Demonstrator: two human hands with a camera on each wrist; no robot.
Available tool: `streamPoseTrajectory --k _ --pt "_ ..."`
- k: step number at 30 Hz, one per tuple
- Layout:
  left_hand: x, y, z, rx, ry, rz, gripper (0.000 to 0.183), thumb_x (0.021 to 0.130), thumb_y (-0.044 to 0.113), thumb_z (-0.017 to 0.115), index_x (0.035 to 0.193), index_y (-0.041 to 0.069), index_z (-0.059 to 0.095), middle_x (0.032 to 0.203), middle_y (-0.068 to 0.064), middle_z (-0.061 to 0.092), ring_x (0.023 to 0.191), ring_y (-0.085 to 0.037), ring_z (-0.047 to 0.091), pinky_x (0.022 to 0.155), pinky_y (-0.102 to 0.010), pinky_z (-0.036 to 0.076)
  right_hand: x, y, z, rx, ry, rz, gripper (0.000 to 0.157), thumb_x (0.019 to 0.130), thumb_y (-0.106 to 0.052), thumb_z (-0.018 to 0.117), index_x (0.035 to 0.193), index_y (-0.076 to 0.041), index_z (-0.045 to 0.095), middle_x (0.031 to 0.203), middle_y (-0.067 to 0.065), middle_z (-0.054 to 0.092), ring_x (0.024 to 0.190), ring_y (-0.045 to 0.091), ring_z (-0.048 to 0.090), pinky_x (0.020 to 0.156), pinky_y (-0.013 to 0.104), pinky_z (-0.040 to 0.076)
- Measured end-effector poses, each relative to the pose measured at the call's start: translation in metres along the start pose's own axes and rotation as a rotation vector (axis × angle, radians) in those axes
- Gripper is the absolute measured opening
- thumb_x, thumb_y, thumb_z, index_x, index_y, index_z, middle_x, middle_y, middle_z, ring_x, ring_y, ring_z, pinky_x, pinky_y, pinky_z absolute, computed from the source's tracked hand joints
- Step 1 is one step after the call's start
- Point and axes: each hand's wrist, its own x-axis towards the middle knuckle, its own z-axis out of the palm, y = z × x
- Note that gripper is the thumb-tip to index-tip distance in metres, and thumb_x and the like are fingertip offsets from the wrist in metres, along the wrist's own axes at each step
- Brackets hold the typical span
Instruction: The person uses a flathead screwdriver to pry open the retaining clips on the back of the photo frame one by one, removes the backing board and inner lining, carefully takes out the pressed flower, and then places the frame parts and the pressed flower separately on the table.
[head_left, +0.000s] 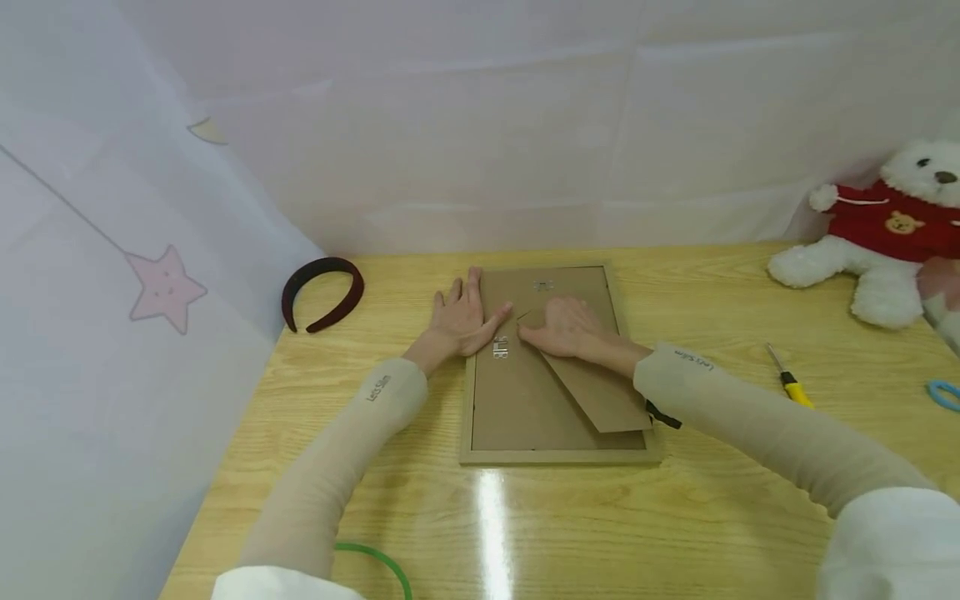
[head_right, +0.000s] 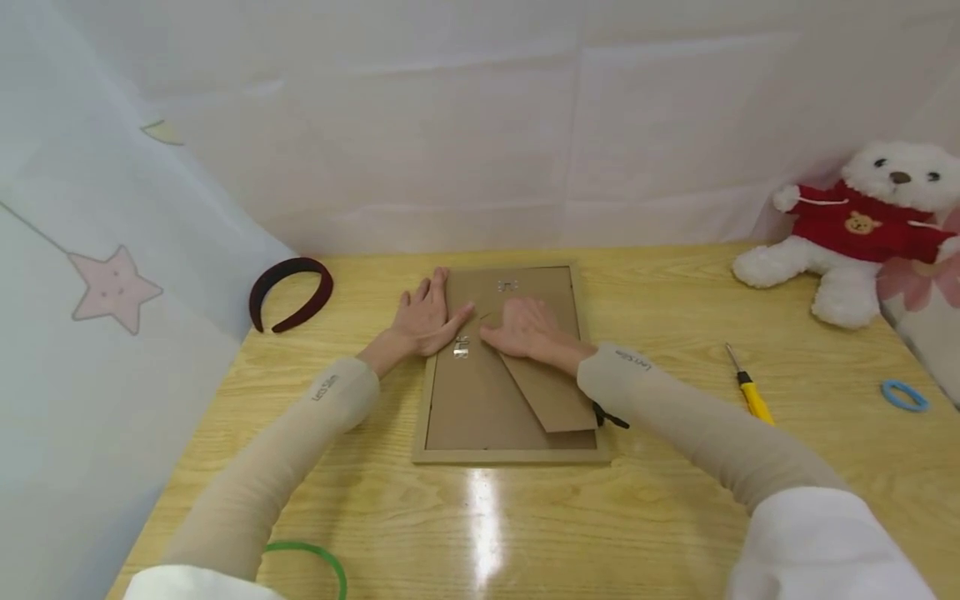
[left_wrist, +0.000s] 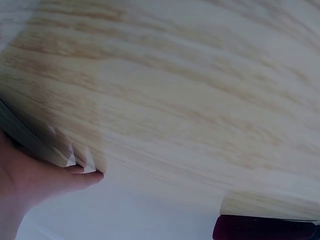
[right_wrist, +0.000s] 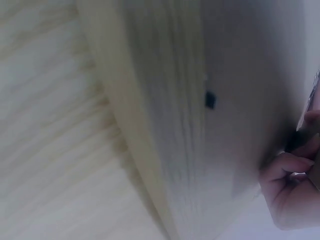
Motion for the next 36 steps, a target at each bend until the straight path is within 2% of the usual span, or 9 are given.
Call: streamPoseTrajectory --k 9,14,17,21,24,26,30,34,36 --pt "-0.002 0.0 -0.002 -0.016 0.027 0.02 0.105 0.084 0.083 0.005 0.153 0.008 -0.016 0.163 -0.005 -0.005 0.148 -0.03 0.009 0.115 -0.06 0.005 -0.003 0.005 0.004 0.02 0.023 -0.019 0.053 0.088 -0.047 0.059 0.05 -0.017 0.036 0.044 -0.008 0.031 0.04 0.007 0.025 0.036 0.022 0.023" --pt "0.001 0.002 -0.009 -0.089 0.027 0.03 0.106 0.084 0.083 0.004 0.154 0.005 -0.013 0.164 -0.003 0.002 0.148 -0.029 0.011 0.113 -0.062 0.005 -0.005 0.009 0.0 0.052 0.061 -0.003 0.055 0.089 -0.049 0.059 0.05 -0.016 0.036 0.043 -0.007 0.031 0.039 0.006 0.025 0.035 0.022 0.023" --pt "0.002 0.0 -0.014 -0.183 0.003 0.027 0.104 0.085 0.081 0.0 0.155 0.004 -0.01 0.163 -0.003 0.003 0.148 -0.028 0.008 0.113 -0.063 0.003 -0.006 0.006 -0.004 0.062 0.046 0.006 0.055 0.089 -0.05 0.057 0.051 -0.016 0.035 0.044 -0.007 0.03 0.039 0.007 0.024 0.035 0.022 0.023" --pt "0.001 -0.009 -0.03 -0.414 -0.093 0.045 0.093 0.089 0.072 -0.009 0.156 0.008 -0.006 0.163 -0.008 -0.002 0.148 -0.031 -0.001 0.111 -0.063 -0.007 -0.005 -0.003 -0.016 0.04 -0.03 -0.01 0.052 0.089 -0.05 0.055 0.053 -0.017 0.037 0.045 -0.007 0.032 0.041 0.007 0.027 0.037 0.022 0.026" --pt "-0.001 -0.015 -0.044 -0.576 -0.15 0.043 0.091 0.087 0.072 -0.014 0.156 0.012 -0.006 0.162 -0.008 -0.005 0.148 -0.028 -0.005 0.114 -0.055 -0.009 -0.006 -0.011 -0.027 0.031 -0.051 -0.032 0.049 0.09 -0.049 0.055 0.057 -0.016 0.039 0.047 -0.006 0.035 0.042 0.008 0.031 0.039 0.023 0.028" --pt "0.0 -0.016 -0.047 -0.616 -0.166 0.051 0.093 0.087 0.073 -0.013 0.156 0.011 -0.003 0.162 -0.006 -0.003 0.148 -0.024 -0.005 0.116 -0.047 -0.007 -0.009 -0.013 -0.035 0.037 -0.06 -0.04 0.048 0.09 -0.048 0.055 0.059 -0.015 0.04 0.048 -0.005 0.037 0.042 0.008 0.032 0.039 0.023 0.029" --pt "0.003 -0.015 -0.045 -0.562 -0.134 0.093 0.08 0.099 0.06 -0.003 0.157 0.006 0.008 0.163 -0.009 0.007 0.148 -0.026 0.003 0.119 -0.041 0.003 -0.014 -0.013 -0.053 0.064 -0.052 -0.035 0.048 0.091 -0.047 0.055 0.059 -0.015 0.038 0.049 -0.006 0.034 0.043 0.009 0.033 0.041 0.023 0.031" --pt "0.004 -0.015 -0.036 -0.32 -0.068 0.089 0.066 0.105 0.046 0.023 0.156 0.007 0.011 0.159 -0.016 0.023 0.144 -0.034 0.022 0.115 -0.052 0.021 -0.021 -0.013 -0.076 0.087 -0.004 -0.041 0.049 0.091 -0.045 0.057 0.059 -0.015 0.036 0.049 -0.006 0.03 0.045 0.01 0.032 0.045 0.025 0.033" --pt "0.004 -0.016 -0.03 -0.14 -0.054 0.096 0.065 0.105 0.043 0.026 0.157 0.009 0.007 0.159 -0.015 0.022 0.143 -0.036 0.025 0.111 -0.058 0.025 -0.026 -0.014 -0.088 0.078 0.033 -0.045 0.046 0.09 -0.046 0.058 0.062 -0.015 0.039 0.052 -0.005 0.032 0.048 0.012 0.036 0.049 0.027 0.036"
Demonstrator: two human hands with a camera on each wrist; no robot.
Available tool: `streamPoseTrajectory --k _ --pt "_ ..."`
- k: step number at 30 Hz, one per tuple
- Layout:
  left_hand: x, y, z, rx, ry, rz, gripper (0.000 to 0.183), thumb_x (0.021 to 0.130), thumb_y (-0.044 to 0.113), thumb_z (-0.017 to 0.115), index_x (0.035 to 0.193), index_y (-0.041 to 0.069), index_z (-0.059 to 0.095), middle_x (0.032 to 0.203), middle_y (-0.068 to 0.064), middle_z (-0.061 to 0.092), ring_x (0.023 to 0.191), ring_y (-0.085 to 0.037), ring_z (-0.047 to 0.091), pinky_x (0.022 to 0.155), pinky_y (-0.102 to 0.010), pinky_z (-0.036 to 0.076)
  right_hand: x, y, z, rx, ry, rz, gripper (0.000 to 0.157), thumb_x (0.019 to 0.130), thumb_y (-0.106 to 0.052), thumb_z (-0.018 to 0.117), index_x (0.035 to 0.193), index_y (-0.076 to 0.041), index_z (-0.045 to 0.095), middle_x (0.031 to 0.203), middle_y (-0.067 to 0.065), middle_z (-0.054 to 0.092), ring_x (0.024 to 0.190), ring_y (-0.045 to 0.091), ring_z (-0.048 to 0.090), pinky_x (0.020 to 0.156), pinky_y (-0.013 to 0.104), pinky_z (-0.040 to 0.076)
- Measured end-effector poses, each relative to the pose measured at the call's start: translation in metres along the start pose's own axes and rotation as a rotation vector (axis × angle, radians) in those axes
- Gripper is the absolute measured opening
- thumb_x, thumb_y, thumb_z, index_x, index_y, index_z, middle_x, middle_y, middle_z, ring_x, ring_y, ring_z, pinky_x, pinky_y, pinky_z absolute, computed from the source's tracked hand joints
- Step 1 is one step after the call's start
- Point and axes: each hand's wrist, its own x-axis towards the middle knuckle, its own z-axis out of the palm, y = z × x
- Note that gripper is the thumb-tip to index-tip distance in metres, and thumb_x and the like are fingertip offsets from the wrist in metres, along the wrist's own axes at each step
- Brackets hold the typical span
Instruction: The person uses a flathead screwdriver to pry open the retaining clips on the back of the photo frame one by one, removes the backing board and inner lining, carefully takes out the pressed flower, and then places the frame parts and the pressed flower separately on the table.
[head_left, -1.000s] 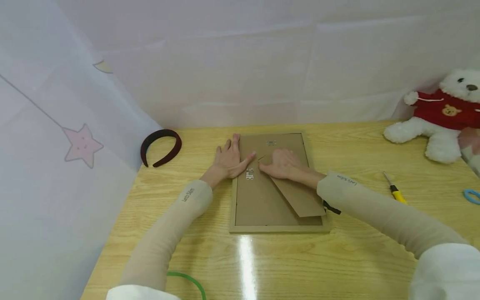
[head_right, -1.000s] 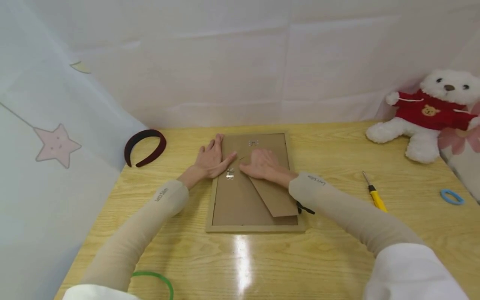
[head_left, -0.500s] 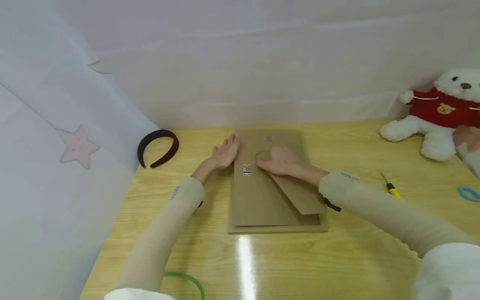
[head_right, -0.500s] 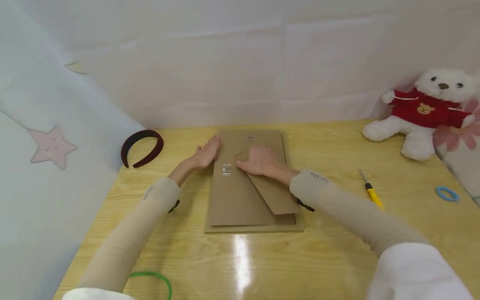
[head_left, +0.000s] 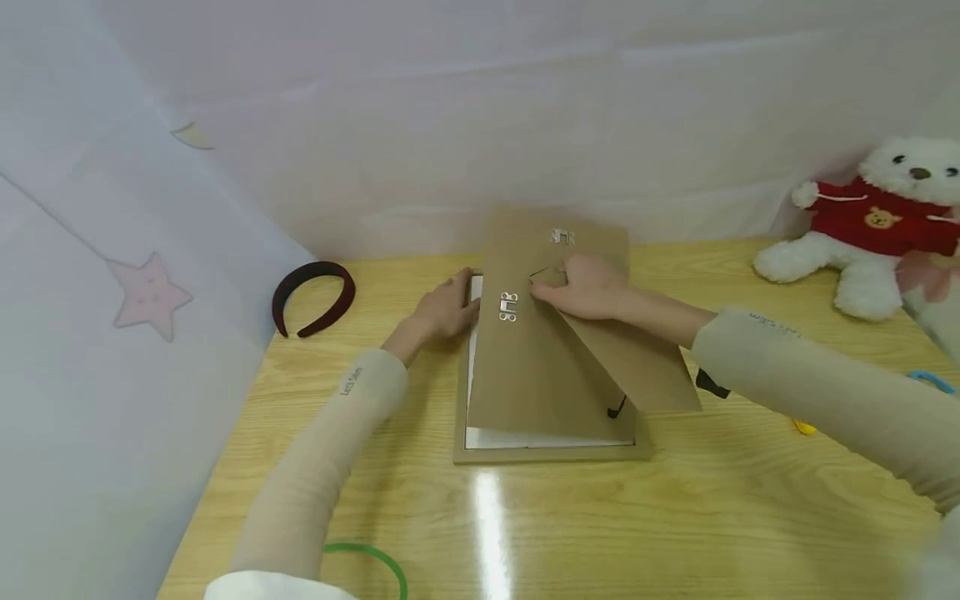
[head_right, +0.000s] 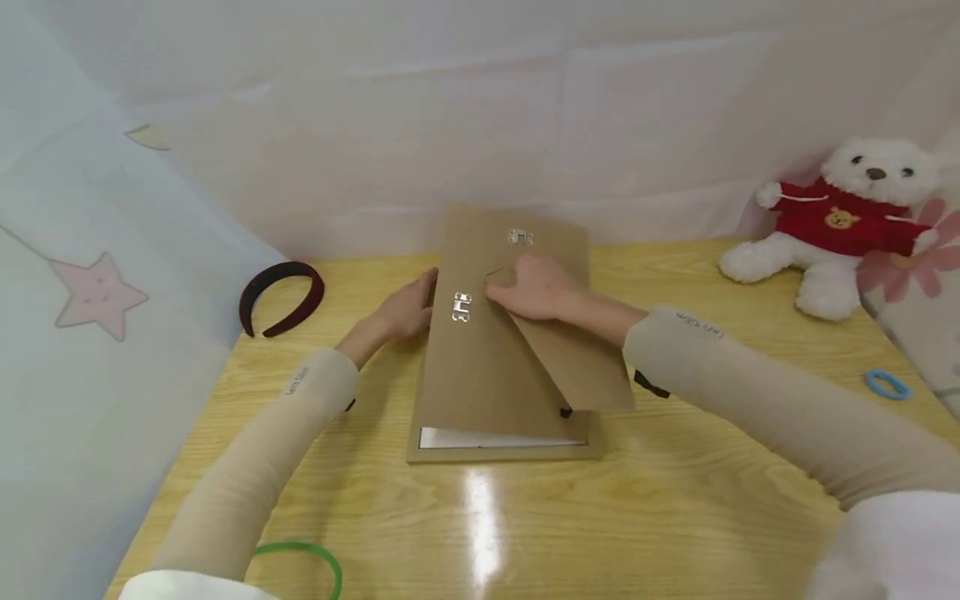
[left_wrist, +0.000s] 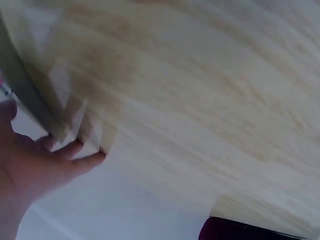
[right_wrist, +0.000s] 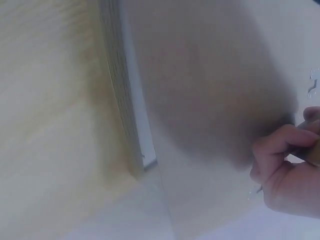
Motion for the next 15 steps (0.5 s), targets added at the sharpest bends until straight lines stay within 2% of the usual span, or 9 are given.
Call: streamPoseTrajectory --k 2,5,10,13,15 --pt "0.0 0.0 0.005 0.15 0.005 0.007 0.063 0.105 0.041 0.024 0.158 0.012 0.006 0.161 -0.012 0.017 0.143 -0.037 0.024 0.108 -0.062 0.026 -0.006 -0.002 -0.013 -0.014 0.03 0.0 0.044 0.09 -0.047 0.059 0.066 -0.013 0.043 0.056 -0.003 0.036 0.053 0.015 0.04 0.053 0.029 0.038" --pt "0.0 0.001 0.011 0.265 0.007 0.022 0.057 0.106 0.036 0.019 0.158 0.016 0.008 0.164 -0.005 0.004 0.145 -0.037 0.018 0.107 -0.066 0.024 -0.016 -0.003 -0.031 -0.069 0.043 0.004 0.043 0.089 -0.05 0.058 0.076 -0.01 0.049 0.062 0.001 0.043 0.06 0.019 0.046 0.056 0.031 0.039" --pt "0.0 0.001 0.012 0.287 0.01 0.024 0.053 0.107 0.03 0.021 0.158 0.015 0.013 0.164 -0.007 0.002 0.145 -0.038 0.019 0.106 -0.067 0.025 -0.028 0.008 -0.054 -0.192 0.03 0.002 0.045 0.092 -0.048 0.054 0.094 -0.004 0.056 0.071 0.008 0.053 0.067 0.024 0.052 0.06 0.034 0.042" --pt "-0.002 0.002 0.01 0.283 -0.011 0.034 0.053 0.107 0.028 0.022 0.158 0.013 0.013 0.163 -0.009 0.0 0.144 -0.038 0.019 0.106 -0.067 0.026 -0.034 0.023 -0.065 -0.238 0.011 0.018 0.044 0.095 -0.046 0.051 0.092 -0.002 0.055 0.072 0.009 0.052 0.067 0.025 0.051 0.059 0.035 0.042" --pt "-0.002 0.002 0.009 0.269 -0.02 0.043 0.053 0.107 0.026 0.024 0.157 0.013 0.013 0.163 -0.011 -0.001 0.145 -0.038 0.018 0.107 -0.066 0.025 -0.037 0.034 -0.072 -0.259 -0.008 0.042 0.044 0.096 -0.046 0.048 0.085 -0.003 0.051 0.07 0.009 0.05 0.063 0.024 0.049 0.057 0.035 0.04"
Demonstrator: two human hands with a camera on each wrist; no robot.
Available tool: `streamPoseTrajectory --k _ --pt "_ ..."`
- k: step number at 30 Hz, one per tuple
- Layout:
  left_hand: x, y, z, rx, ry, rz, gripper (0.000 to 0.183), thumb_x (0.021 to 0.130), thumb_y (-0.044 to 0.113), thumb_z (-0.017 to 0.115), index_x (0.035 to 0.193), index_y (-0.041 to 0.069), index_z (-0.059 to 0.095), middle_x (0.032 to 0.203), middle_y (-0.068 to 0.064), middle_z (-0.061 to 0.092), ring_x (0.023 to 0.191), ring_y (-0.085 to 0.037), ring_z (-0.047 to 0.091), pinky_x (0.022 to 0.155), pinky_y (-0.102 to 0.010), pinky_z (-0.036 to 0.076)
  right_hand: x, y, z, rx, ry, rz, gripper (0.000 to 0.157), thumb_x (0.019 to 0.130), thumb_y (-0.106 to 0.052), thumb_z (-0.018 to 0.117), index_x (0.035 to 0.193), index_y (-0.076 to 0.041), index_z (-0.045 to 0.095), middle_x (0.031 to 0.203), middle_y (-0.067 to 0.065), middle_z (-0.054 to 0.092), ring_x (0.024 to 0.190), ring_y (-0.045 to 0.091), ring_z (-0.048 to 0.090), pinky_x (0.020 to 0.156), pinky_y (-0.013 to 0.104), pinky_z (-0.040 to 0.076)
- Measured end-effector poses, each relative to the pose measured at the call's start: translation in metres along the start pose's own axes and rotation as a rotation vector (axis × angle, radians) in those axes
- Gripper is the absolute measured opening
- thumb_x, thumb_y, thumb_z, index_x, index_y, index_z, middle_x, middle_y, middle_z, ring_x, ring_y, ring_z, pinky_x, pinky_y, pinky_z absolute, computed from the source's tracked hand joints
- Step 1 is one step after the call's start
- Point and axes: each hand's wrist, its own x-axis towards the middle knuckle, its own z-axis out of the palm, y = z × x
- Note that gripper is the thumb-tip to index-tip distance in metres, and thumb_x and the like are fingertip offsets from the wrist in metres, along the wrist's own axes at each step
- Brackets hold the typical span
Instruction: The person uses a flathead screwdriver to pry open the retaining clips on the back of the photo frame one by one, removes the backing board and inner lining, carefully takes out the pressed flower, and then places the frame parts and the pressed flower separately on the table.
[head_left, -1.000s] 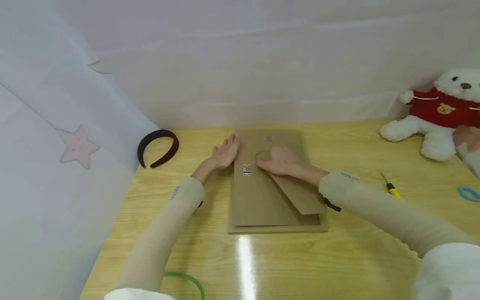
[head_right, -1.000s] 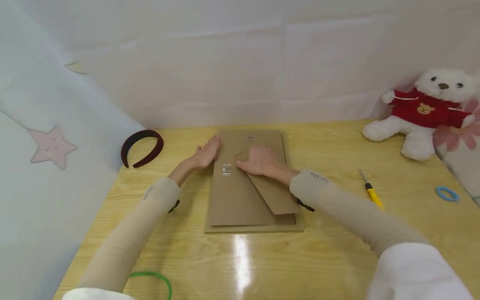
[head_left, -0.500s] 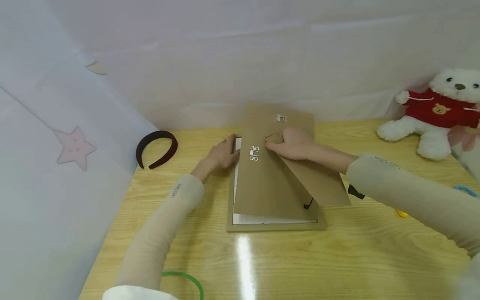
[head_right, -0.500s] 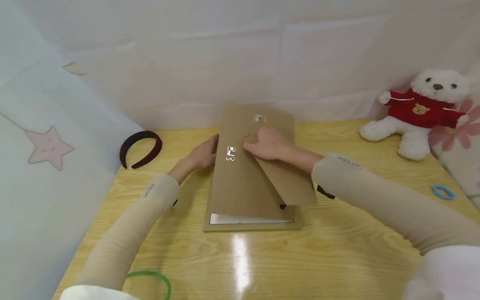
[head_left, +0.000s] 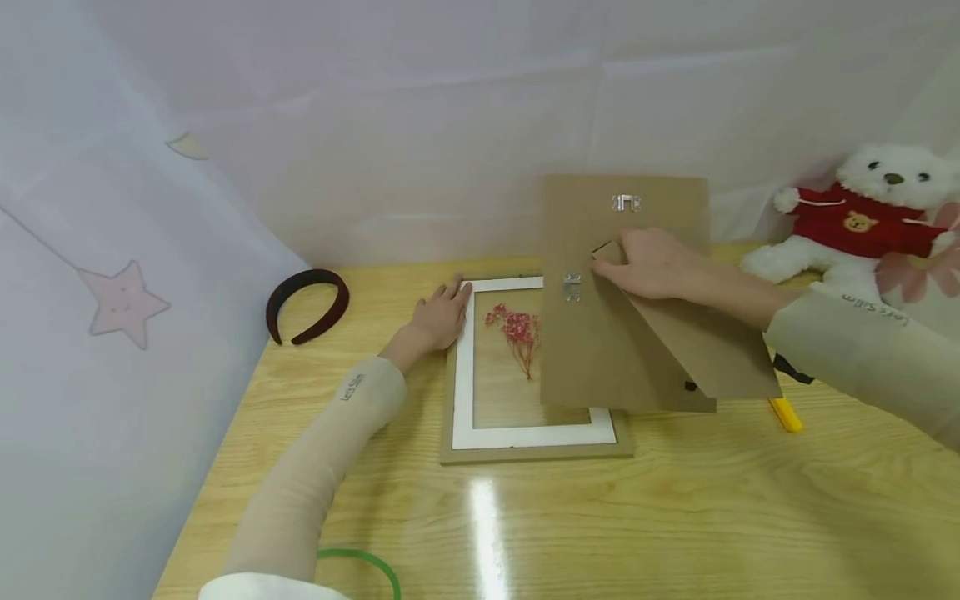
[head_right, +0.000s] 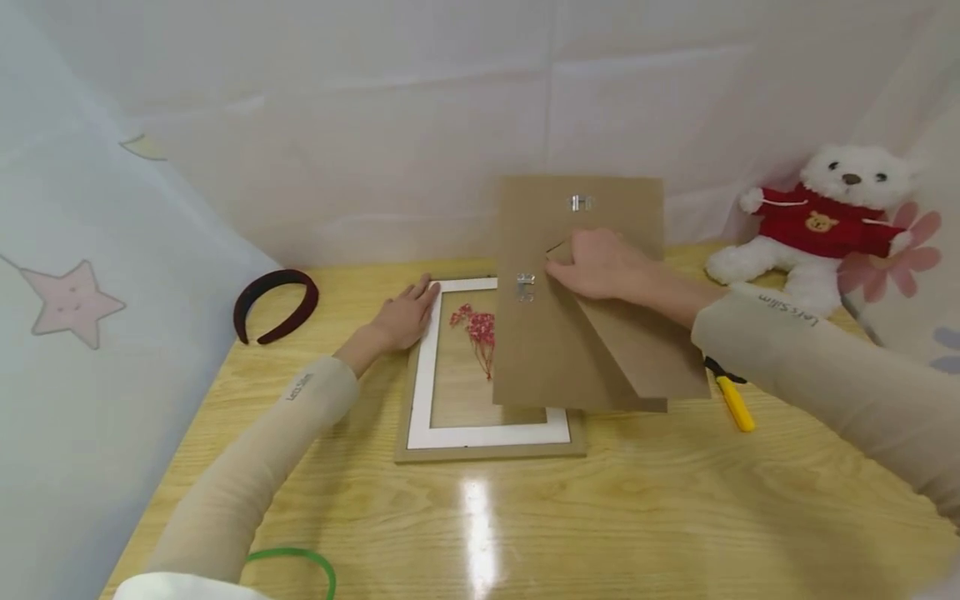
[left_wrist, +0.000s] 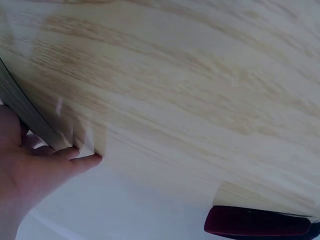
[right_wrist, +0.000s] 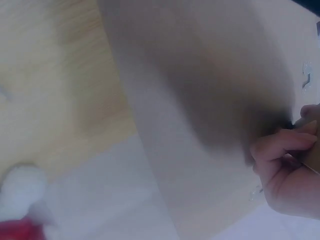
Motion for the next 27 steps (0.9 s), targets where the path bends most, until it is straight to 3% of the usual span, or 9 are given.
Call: streamPoseTrajectory --k 8,13,19,23,27 --pt "-0.005 -0.015 0.007 -0.031 0.002 0.04 0.055 0.106 0.019 0.032 0.157 0.009 0.013 0.162 -0.018 -0.003 0.146 -0.035 0.013 0.11 -0.058 0.027 0.001 0.047 0.0 -0.038 -0.055 0.015 0.046 0.097 -0.044 0.049 0.071 -0.006 0.048 0.063 0.006 0.047 0.061 0.023 0.047 0.059 0.035 0.041" --pt "-0.01 -0.022 0.008 -0.053 0.018 0.05 0.056 0.105 0.013 0.036 0.156 0.005 0.016 0.161 -0.022 0.0 0.145 -0.036 0.015 0.113 -0.047 0.027 0.002 0.065 0.005 -0.037 -0.079 -0.007 0.051 0.094 -0.042 0.054 0.056 -0.012 0.038 0.052 -0.003 0.033 0.049 0.014 0.034 0.05 0.03 0.034" --pt "-0.012 -0.025 0.011 -0.069 0.025 0.049 0.055 0.105 0.013 0.035 0.156 0.006 0.015 0.161 -0.021 -0.001 0.145 -0.04 0.013 0.113 -0.048 0.024 0.004 0.075 0.019 -0.05 -0.18 -0.059 0.045 0.089 -0.04 0.062 0.063 -0.008 0.043 0.054 -0.003 0.035 0.05 0.013 0.033 0.048 0.027 0.031" --pt "-0.012 -0.025 0.012 -0.075 0.05 0.062 0.055 0.105 0.013 0.036 0.156 0.006 0.017 0.16 -0.023 0.001 0.143 -0.044 0.016 0.112 -0.049 0.027 0.003 0.076 0.025 -0.059 -0.253 -0.069 0.045 0.083 -0.04 0.07 0.077 -0.002 0.047 0.064 0.003 0.043 0.057 0.017 0.041 0.052 0.029 0.035" --pt "-0.012 -0.025 0.014 -0.079 0.056 0.063 0.054 0.105 0.013 0.035 0.156 0.006 0.017 0.16 -0.023 0.002 0.142 -0.045 0.017 0.111 -0.049 0.028 0.002 0.079 0.026 -0.045 -0.338 -0.112 0.042 0.078 -0.03 0.074 0.082 0.003 0.048 0.066 0.002 0.043 0.057 0.016 0.039 0.053 0.029 0.034"
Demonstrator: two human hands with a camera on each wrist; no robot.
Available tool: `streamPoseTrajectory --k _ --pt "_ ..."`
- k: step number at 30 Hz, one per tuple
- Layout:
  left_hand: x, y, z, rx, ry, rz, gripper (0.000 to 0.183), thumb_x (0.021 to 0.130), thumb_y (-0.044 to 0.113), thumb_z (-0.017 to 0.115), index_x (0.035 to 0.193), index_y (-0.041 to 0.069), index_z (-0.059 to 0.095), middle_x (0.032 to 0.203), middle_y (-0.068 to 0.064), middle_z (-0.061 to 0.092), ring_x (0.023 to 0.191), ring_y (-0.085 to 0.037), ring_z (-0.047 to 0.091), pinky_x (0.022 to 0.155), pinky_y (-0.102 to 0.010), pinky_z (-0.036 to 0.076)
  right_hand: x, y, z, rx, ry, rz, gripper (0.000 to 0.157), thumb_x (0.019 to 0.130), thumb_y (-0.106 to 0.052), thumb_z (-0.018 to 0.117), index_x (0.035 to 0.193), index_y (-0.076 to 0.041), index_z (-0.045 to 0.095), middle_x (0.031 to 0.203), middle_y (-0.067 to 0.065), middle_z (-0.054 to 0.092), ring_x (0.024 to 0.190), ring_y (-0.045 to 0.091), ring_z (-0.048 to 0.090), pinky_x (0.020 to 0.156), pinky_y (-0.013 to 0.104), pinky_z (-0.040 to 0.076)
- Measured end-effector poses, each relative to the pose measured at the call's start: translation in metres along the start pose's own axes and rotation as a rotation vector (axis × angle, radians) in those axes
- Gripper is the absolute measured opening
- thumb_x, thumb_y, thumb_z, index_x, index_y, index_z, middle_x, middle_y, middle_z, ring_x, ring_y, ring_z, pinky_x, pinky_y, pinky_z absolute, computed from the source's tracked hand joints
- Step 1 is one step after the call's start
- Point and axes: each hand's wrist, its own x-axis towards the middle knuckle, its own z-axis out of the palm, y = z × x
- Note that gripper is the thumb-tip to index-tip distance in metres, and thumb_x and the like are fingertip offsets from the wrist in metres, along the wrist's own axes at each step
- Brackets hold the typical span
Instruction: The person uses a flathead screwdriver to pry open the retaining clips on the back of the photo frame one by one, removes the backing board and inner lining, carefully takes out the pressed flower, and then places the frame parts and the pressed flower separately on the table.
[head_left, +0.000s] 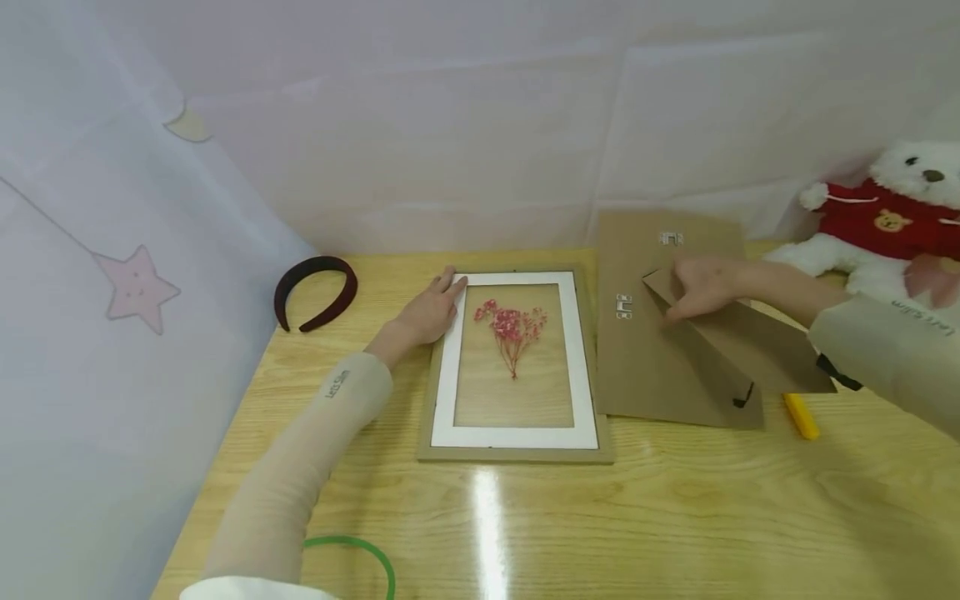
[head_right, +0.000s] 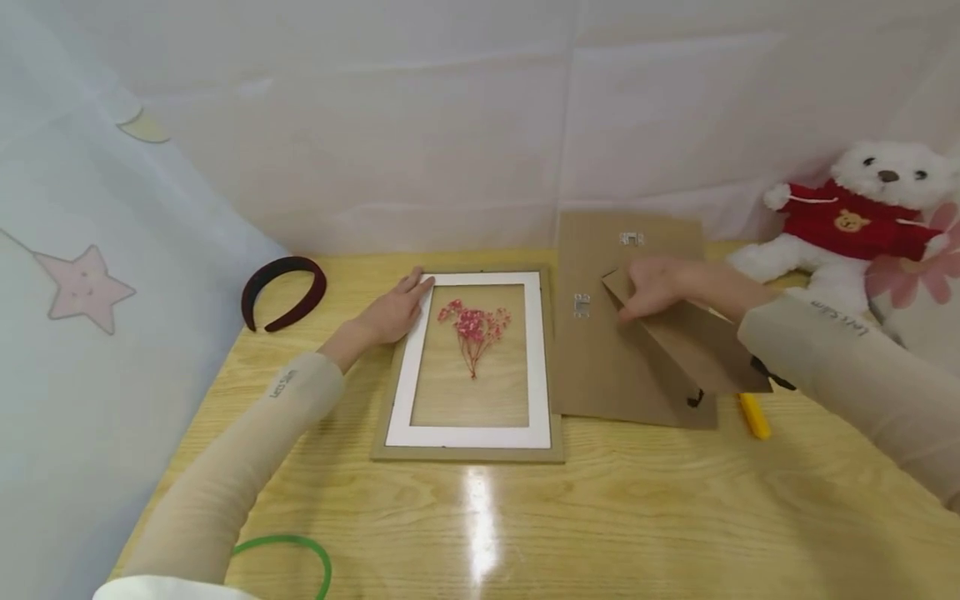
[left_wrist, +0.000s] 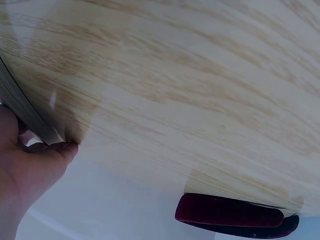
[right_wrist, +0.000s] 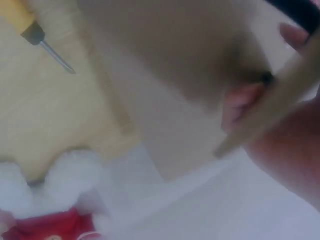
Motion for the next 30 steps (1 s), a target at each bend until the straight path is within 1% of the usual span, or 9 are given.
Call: streamPoseTrajectory --k 1,3,5,7,8,9,17,22,30 --pt "0.0 0.0 0.001 0.0 0.0 -0.002 0.054 0.105 0.013 0.035 0.156 0.006 0.017 0.16 -0.023 0.002 0.142 -0.045 0.017 0.111 -0.049 0.028 -0.001 0.001 0.0 0.005 -0.022 -0.011 0.041 0.077 -0.028 0.074 0.082 0.003 0.048 0.064 0.001 0.041 0.055 0.015 0.037 0.052 0.028 0.033" --pt "0.0 0.0 0.001 -0.005 0.002 -0.007 0.054 0.105 0.014 0.035 0.156 0.006 0.017 0.16 -0.022 0.002 0.143 -0.044 0.017 0.111 -0.05 0.029 -0.002 0.003 0.001 0.009 -0.053 -0.035 0.043 0.077 -0.025 0.074 0.088 0.011 0.053 0.069 0.008 0.052 0.059 0.019 0.047 0.056 0.032 0.042" --pt "0.001 0.0 0.002 -0.007 0.003 -0.014 0.054 0.105 0.014 0.035 0.156 0.006 0.017 0.161 -0.022 0.001 0.143 -0.044 0.016 0.111 -0.05 0.029 -0.004 0.006 0.003 0.01 -0.066 -0.048 0.056 0.08 -0.026 0.075 0.105 0.018 0.051 0.088 0.022 0.06 0.078 0.032 0.059 0.07 0.042 0.05" --pt "0.001 0.0 0.003 -0.001 0.003 -0.017 0.055 0.105 0.015 0.035 0.156 0.007 0.016 0.161 -0.021 0.001 0.143 -0.043 0.016 0.111 -0.05 0.029 -0.005 0.01 0.005 0.008 -0.071 -0.056 0.064 0.081 -0.028 0.075 0.115 0.02 0.049 0.109 0.034 0.058 0.099 0.046 0.058 0.083 0.052 0.049" --pt "0.001 -0.001 0.003 0.003 0.001 -0.019 0.055 0.105 0.016 0.034 0.156 0.007 0.015 0.161 -0.021 0.0 0.143 -0.043 0.016 0.111 -0.049 0.029 -0.005 0.012 0.006 0.005 -0.07 -0.067 0.069 0.082 -0.029 0.075 0.121 0.021 0.047 0.12 0.039 0.053 0.11 0.052 0.052 0.089 0.058 0.045" --pt "0.001 -0.001 0.003 0.007 -0.003 -0.018 0.055 0.106 0.016 0.034 0.156 0.007 0.015 0.161 -0.021 -0.001 0.143 -0.043 0.015 0.111 -0.05 0.029 -0.005 0.013 0.007 0.011 -0.081 -0.074 0.069 0.083 -0.029 0.075 0.123 0.02 0.046 0.122 0.039 0.052 0.113 0.054 0.05 0.09 0.059 0.045" --pt "0.002 -0.001 -0.002 0.03 -0.015 0.004 0.055 0.106 0.015 0.034 0.156 0.006 0.014 0.16 -0.022 -0.001 0.142 -0.045 0.018 0.11 -0.049 0.031 0.001 0.024 0.015 0.05 -0.175 -0.11 0.065 0.081 -0.022 0.076 0.127 0.016 0.049 0.121 0.037 0.054 0.109 0.051 0.055 0.088 0.057 0.047" --pt "0.001 0.001 -0.003 0.025 -0.02 0.004 0.055 0.106 0.015 0.034 0.156 0.006 0.015 0.16 -0.023 -0.001 0.142 -0.045 0.017 0.111 -0.05 0.028 0.008 0.028 0.016 0.005 -0.106 -0.101 0.053 0.081 -0.022 0.074 0.12 0.01 0.059 0.113 0.032 0.062 0.103 0.046 0.06 0.084 0.055 0.05" --pt "-0.001 0.002 -0.003 0.027 -0.026 -0.005 0.055 0.106 0.015 0.034 0.156 0.006 0.015 0.16 -0.023 -0.001 0.143 -0.044 0.016 0.113 -0.049 0.025 0.014 0.039 0.011 -0.058 -0.051 -0.079 0.046 0.081 -0.017 0.075 0.119 0.007 0.064 0.116 0.032 0.061 0.105 0.047 0.058 0.087 0.057 0.048"
